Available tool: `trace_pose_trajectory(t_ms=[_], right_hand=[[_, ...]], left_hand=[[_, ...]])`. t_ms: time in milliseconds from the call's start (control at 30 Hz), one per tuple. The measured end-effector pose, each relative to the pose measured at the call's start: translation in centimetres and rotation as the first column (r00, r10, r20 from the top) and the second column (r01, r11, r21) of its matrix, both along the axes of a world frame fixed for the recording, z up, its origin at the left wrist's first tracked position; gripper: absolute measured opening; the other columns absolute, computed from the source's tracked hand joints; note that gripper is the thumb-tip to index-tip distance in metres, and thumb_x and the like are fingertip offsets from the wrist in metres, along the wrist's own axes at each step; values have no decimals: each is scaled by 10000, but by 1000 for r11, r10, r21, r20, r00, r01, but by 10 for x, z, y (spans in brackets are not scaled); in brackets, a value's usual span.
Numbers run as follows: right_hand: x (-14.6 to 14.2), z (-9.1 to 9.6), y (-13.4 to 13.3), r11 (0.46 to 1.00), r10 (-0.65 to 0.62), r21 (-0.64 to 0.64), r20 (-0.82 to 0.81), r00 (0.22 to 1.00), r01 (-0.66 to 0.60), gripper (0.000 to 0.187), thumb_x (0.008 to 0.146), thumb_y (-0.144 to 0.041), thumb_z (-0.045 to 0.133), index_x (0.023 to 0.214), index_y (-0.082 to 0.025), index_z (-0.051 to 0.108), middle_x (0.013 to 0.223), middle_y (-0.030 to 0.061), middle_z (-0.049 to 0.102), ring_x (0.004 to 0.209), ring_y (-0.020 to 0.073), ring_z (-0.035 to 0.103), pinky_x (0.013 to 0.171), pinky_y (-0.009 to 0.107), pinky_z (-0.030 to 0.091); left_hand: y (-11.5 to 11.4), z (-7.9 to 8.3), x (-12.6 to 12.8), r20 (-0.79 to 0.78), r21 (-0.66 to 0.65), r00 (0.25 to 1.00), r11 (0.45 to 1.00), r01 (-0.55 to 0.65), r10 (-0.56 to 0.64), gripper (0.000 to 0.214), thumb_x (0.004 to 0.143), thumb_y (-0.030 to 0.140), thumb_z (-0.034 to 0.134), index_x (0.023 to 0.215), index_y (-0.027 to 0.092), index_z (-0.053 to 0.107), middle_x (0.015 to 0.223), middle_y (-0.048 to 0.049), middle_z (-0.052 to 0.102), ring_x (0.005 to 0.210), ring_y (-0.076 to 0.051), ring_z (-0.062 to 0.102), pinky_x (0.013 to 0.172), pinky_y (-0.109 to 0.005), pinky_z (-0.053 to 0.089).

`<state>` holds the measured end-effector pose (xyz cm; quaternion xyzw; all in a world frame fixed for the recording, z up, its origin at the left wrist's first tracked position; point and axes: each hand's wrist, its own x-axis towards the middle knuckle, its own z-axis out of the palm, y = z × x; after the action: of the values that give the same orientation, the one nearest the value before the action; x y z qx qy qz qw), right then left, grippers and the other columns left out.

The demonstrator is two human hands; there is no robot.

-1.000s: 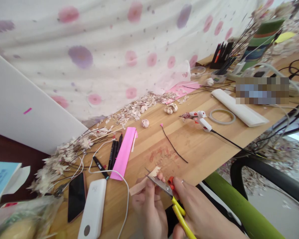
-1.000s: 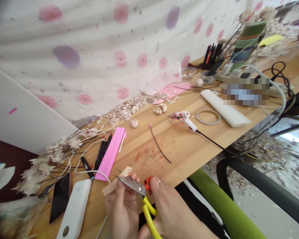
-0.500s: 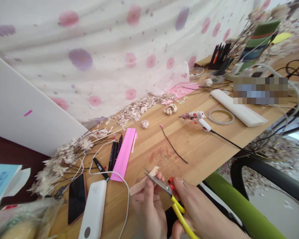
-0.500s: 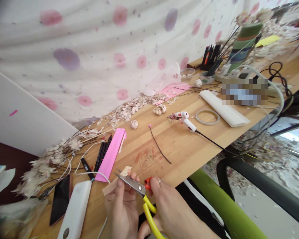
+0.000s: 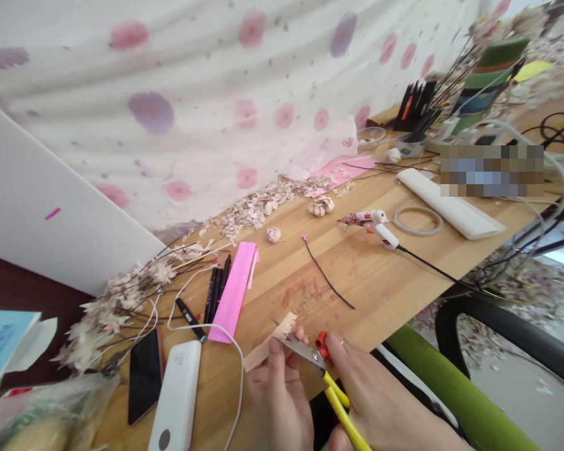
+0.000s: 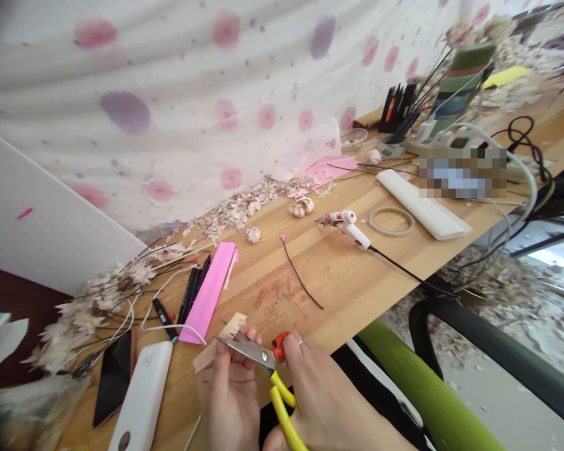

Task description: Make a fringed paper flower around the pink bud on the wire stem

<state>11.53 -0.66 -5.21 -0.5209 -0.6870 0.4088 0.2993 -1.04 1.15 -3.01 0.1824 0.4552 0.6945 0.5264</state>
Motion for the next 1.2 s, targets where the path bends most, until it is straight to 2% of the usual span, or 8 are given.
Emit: trace_pose_trajectory(t_ms=[200, 333, 467, 700, 867, 967, 1067, 1200], right_hand=[[-2, -9, -3, 998, -22, 52, -76, 997, 26, 829, 628, -993, 583, 912, -219, 503, 923, 125, 696, 771, 302, 677, 733, 413, 551], [-2, -11, -3, 999, -21, 38, -74, 997, 24, 860, 615, -1033, 517, 891, -219, 488, 874, 109, 689, 720, 281, 654, 672, 392, 530], [-2, -8, -2, 1000, 6, 12, -35, 999, -5, 830, 608, -1009, 567, 870, -229, 455, 846, 93, 678, 689, 261, 627, 630, 366, 502], [-2, -3, -1, 999, 16, -46, -32, 999, -17, 813, 577, -997, 606, 820, -259, 366, 818, 81, 653, 663, 251, 593, 613, 353, 475], [-1, 3, -1, 996, 37, -79, 20, 999, -35, 753, 589, -835, 773, 801, -274, 318, 795, 49, 640, 641, 232, 577, 585, 323, 454], [-1, 5, 0, 995, 43, -86, 45, 998, -39, 723, 590, -734, 846, 807, -271, 334, 808, 51, 661, 648, 235, 590, 596, 326, 468], [-1, 5, 1, 996, 41, -82, 64, 997, -36, 694, 589, -690, 871, 835, -258, 386, 838, 70, 678, 687, 261, 623, 624, 346, 495], [1, -3, -2, 996, 69, -62, 65, 995, -65, 645, 671, -735, 794, 904, -221, 482, 878, 108, 693, 726, 296, 656, 673, 396, 528]], left_hand=[[1, 1, 3, 38, -53, 999, 999, -10, 12, 349, 527, 470, 983, 671, 212, 798, 693, -40, 788, 630, -184, 754, 616, -246, 639], [0, 5, 6, -7, -47, 999, 998, 32, -33, 306, 595, 511, 947, 692, 254, 813, 709, -26, 781, 673, -176, 748, 644, -237, 636], [0, 10, 7, -20, -48, 999, 998, 34, -35, 303, 569, 495, 961, 668, 253, 808, 677, -27, 772, 647, -185, 747, 620, -251, 640], [-1, 9, 7, -26, -38, 999, 999, 24, -24, 307, 608, 483, 942, 685, 218, 808, 686, -39, 777, 648, -178, 758, 625, -236, 635], [-1, 8, 5, -28, -55, 999, 998, 18, -20, 334, 597, 479, 949, 700, 196, 806, 702, -51, 779, 655, -180, 757, 627, -236, 631], [-2, 5, 3, -20, -52, 1000, 999, 12, -13, 335, 619, 471, 940, 741, 194, 798, 727, -55, 781, 672, -194, 762, 636, -261, 637], [-4, 0, 2, -40, -39, 999, 999, 17, -19, 318, 698, 469, 898, 810, 186, 804, 767, -62, 783, 704, -197, 768, 657, -266, 638], [-4, -7, 0, -68, -23, 997, 1000, 22, -23, 301, 733, 448, 880, 829, 170, 814, 785, -71, 783, 717, -197, 767, 669, -268, 639]])
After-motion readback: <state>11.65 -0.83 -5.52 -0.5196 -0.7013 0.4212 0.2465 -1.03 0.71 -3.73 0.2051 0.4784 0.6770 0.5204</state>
